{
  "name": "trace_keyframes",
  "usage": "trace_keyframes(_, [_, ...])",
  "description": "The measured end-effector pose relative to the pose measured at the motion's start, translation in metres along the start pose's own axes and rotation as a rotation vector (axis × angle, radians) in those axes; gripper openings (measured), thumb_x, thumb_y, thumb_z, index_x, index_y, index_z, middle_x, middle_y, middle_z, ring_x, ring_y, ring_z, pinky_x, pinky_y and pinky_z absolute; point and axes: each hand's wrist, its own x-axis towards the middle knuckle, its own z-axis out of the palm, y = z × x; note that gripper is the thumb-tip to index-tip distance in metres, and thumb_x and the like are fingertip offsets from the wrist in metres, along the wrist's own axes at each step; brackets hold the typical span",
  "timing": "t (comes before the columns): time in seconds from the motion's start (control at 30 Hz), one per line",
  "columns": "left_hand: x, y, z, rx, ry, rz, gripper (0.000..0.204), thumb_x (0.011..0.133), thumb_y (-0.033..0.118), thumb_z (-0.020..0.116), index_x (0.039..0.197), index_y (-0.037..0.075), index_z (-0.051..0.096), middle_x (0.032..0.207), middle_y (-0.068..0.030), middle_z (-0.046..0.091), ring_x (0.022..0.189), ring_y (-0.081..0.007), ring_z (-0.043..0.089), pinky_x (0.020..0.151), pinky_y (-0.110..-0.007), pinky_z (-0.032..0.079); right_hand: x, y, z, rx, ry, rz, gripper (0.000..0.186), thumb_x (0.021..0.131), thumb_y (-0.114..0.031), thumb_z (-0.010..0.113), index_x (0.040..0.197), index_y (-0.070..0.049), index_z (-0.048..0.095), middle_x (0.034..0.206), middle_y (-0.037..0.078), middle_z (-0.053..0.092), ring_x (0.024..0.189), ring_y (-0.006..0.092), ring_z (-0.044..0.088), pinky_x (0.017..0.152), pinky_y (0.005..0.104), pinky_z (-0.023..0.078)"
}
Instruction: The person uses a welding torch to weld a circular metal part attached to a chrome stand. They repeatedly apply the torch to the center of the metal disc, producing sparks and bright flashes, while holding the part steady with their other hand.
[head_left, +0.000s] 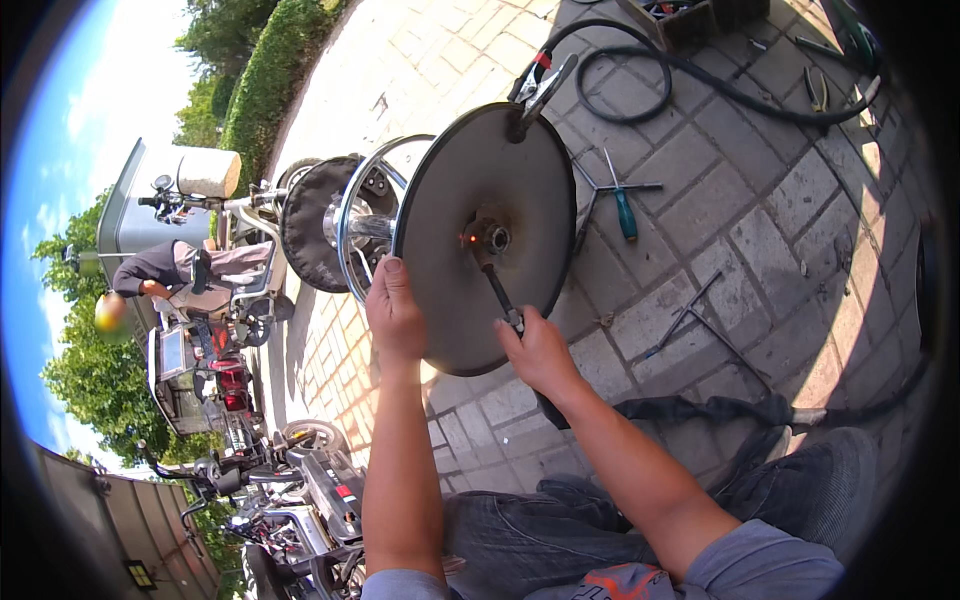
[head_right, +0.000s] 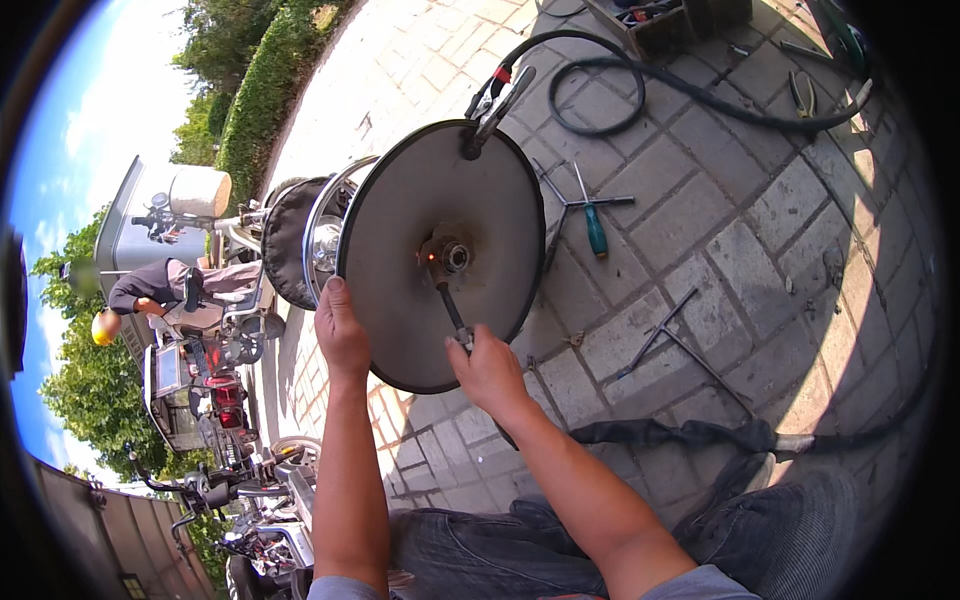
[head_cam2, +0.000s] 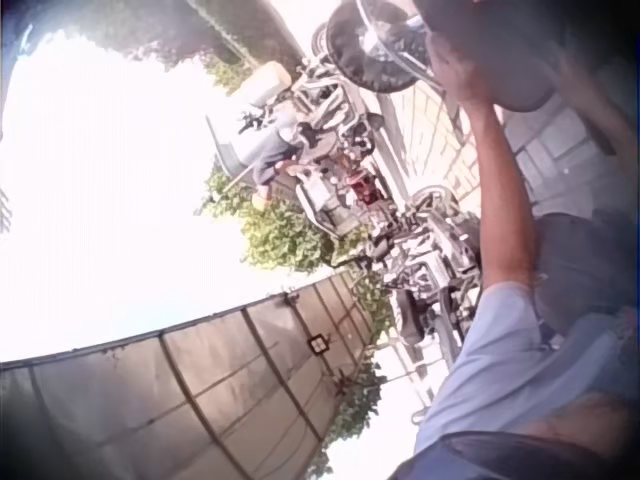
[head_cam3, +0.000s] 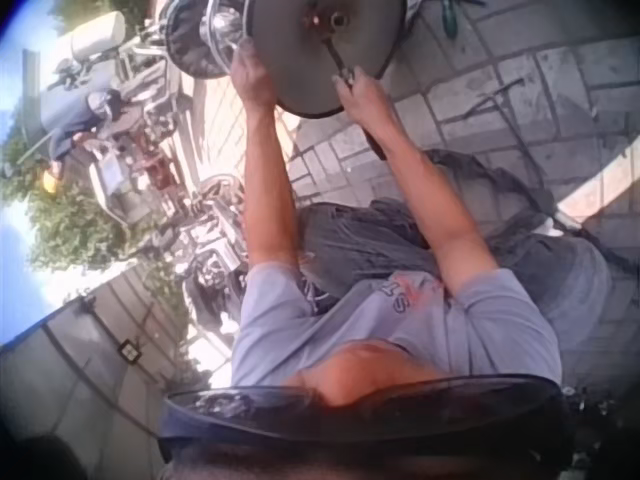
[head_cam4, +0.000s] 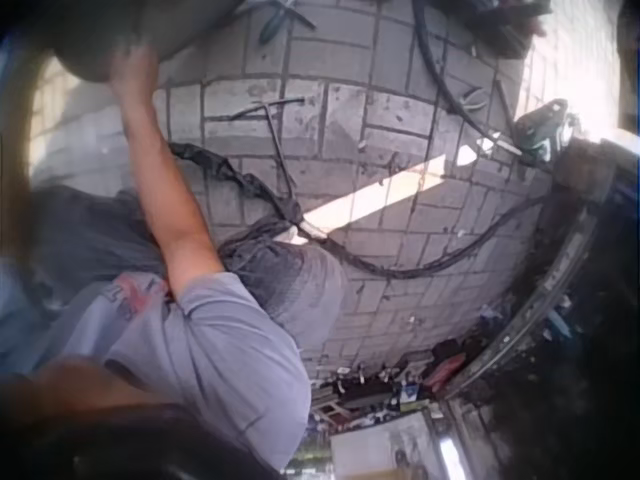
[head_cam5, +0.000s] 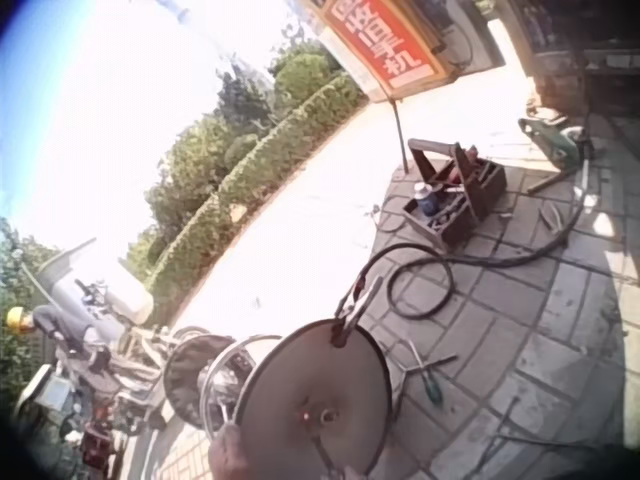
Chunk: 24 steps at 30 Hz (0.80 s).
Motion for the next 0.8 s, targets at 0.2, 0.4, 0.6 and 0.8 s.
trace_keyframes(0.2, [0.003,-0.003,-0.004,-0.007,-0.02,-0.018,0.05,0.109,0.042,0.039,0.111,-0.003,0.063,0.098,-0.0052,0.067,0.088,-0.0112,0.059,0.078,-0.024,0.046,0.008,-0.005,0.004,-0.001,0.009,0.004,0.039,0.094,-0.033,0.064,0.103,0.005,0.06,0.085,0.028,0.067,0.086,0.0462,0.066,0.074,0.0479,0.05])
trace_keyframes(0.4, [0.0,-0.003,0.001,0.016,-0.017,-0.012,0.05,0.109,0.042,0.039,0.109,-0.002,0.063,0.096,-0.005,0.066,0.086,-0.011,0.058,0.077,-0.024,0.046,0.009,-0.001,0.001,0.01,-0.008,0.037,0.039,0.094,-0.033,0.063,0.102,0.004,0.06,0.083,0.027,0.067,0.084,0.0449,0.066,0.072,0.0469,0.05])
trace_keyframes(0.6, [0.001,-0.015,0.001,0.013,-0.023,-0.011,0.05,0.108,0.042,0.04,0.106,-0.002,0.063,0.094,-0.0042,0.065,0.085,-0.011,0.058,0.075,-0.023,0.046,0.009,0.0,-0.003,0.047,-0.022,0.031,0.039,0.094,-0.033,0.063,0.105,0.004,0.06,0.083,0.025,0.068,0.083,0.0424,0.067,0.072,0.0457,0.05])
trace_keyframes(0.8, [0.005,-0.012,0.009,0.008,-0.015,-0.008,0.051,0.108,0.043,0.04,0.106,-0.002,0.065,0.094,-0.0045,0.066,0.085,-0.011,0.058,0.075,-0.024,0.046,-0.001,0.011,0.003,0.044,-0.019,0.0,0.041,0.094,-0.035,0.062,0.096,0.005,0.058,0.086,0.029,0.067,0.086,0.0488,0.065,0.077,0.0528,0.05])
